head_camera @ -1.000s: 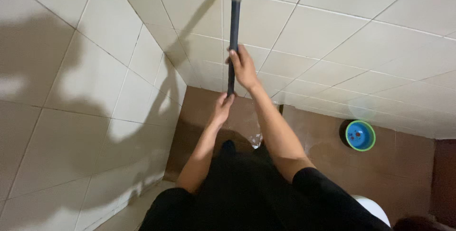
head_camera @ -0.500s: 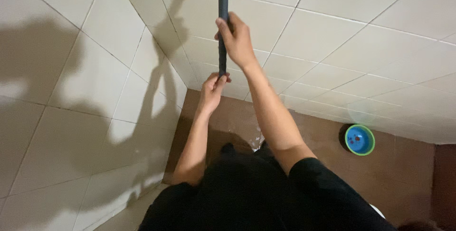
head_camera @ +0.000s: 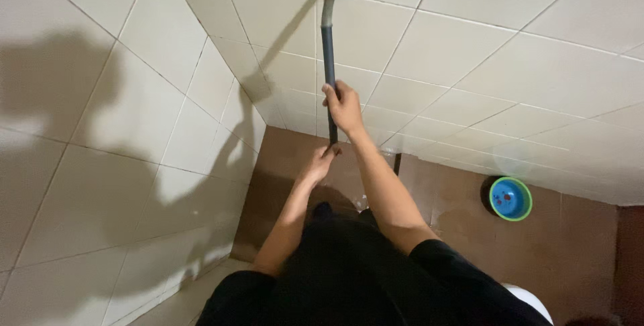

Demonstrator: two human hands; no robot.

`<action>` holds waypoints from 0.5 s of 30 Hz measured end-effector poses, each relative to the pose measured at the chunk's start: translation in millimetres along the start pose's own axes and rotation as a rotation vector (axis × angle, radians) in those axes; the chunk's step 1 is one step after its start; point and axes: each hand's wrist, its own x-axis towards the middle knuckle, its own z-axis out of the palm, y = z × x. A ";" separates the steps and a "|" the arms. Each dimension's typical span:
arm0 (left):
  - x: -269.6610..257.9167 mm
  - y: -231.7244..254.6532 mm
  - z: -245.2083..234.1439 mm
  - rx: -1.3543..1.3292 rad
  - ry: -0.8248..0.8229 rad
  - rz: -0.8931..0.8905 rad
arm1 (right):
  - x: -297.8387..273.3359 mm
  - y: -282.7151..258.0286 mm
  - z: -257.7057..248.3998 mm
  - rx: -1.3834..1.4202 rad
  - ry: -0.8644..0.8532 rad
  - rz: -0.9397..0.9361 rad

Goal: The person holds a long grey rod with a curved end, walks across a bathroom, and picks up a folded cloth from the top of the toilet tank.

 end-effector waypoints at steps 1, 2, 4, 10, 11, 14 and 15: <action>1.4 -14.2 4.0 -0.002 0.000 -0.033 | -4.6 8.3 -0.3 0.001 0.005 -0.002; 0.1 -26.4 8.0 -0.004 -0.001 -0.070 | -11.5 17.2 -0.2 -0.019 0.008 0.013; -3.7 -36.0 14.3 0.018 -0.050 -0.140 | -22.4 37.1 0.8 -0.036 0.012 0.027; -14.7 -49.0 29.1 0.234 -0.104 -0.236 | -47.0 97.2 -2.5 -0.107 -0.004 0.127; -14.6 -51.1 31.6 0.233 -0.103 -0.165 | -49.9 102.5 -4.8 -0.039 -0.008 0.113; -14.9 -52.4 37.9 0.180 -0.109 -0.124 | -54.1 107.4 -8.4 0.082 -0.010 0.076; -16.9 -54.1 38.3 0.181 -0.113 -0.124 | -55.5 107.7 -10.7 0.132 -0.007 0.049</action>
